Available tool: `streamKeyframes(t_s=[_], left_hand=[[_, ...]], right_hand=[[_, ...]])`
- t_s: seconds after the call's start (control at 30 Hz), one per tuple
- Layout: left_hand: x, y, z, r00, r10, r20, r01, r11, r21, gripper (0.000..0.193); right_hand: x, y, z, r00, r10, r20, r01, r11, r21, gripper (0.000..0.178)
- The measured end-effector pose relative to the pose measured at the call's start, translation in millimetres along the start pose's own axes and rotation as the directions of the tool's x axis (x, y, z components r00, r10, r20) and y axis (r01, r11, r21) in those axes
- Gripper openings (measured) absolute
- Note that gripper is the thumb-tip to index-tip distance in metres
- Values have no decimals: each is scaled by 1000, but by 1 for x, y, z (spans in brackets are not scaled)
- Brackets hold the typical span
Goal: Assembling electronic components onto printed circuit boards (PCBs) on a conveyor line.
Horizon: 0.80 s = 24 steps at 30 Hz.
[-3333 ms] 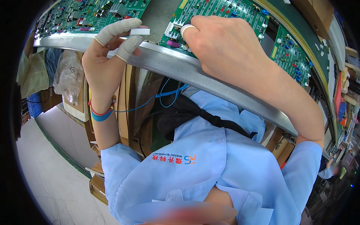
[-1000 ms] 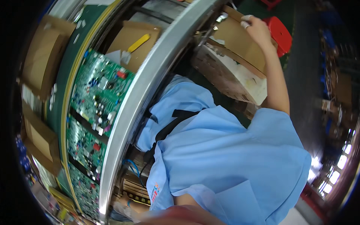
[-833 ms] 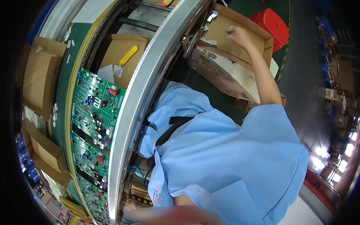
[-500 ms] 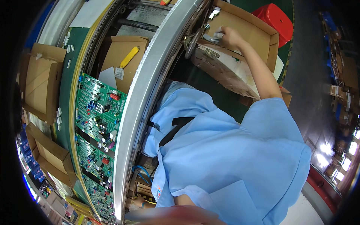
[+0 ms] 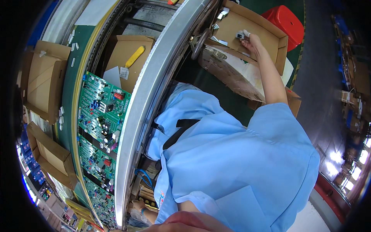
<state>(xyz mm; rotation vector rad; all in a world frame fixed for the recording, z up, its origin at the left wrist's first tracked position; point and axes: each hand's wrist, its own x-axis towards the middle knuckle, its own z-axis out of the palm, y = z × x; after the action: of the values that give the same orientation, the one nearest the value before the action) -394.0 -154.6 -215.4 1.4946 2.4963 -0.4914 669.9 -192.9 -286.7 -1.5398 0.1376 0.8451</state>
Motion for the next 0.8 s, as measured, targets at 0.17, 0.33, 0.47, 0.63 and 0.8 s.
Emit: streamKeyframes(t_s=[0.17,0.33,0.47,0.63,0.8], left_hand=[[15,-7,1,946,-318,55,316,878,-360,40],[15,-8,3,987,130,-91,-136,989,-53,51],[-22,-20,-8,945,-293,-147,212,888,-409,47],[-53,-81,-34,829,-554,-77,106,290,-951,26],[-108,-88,-71,914,-357,-194,-355,-472,-807,32]], right_hand=[[4,2,8,999,-36,-15,31,963,-266,22],[7,3,9,975,-213,-69,168,899,-404,27],[13,10,5,974,-225,-15,203,901,-383,35],[21,24,7,780,-524,342,452,95,-887,36],[3,-3,20,566,-702,432,554,-65,-830,26]])
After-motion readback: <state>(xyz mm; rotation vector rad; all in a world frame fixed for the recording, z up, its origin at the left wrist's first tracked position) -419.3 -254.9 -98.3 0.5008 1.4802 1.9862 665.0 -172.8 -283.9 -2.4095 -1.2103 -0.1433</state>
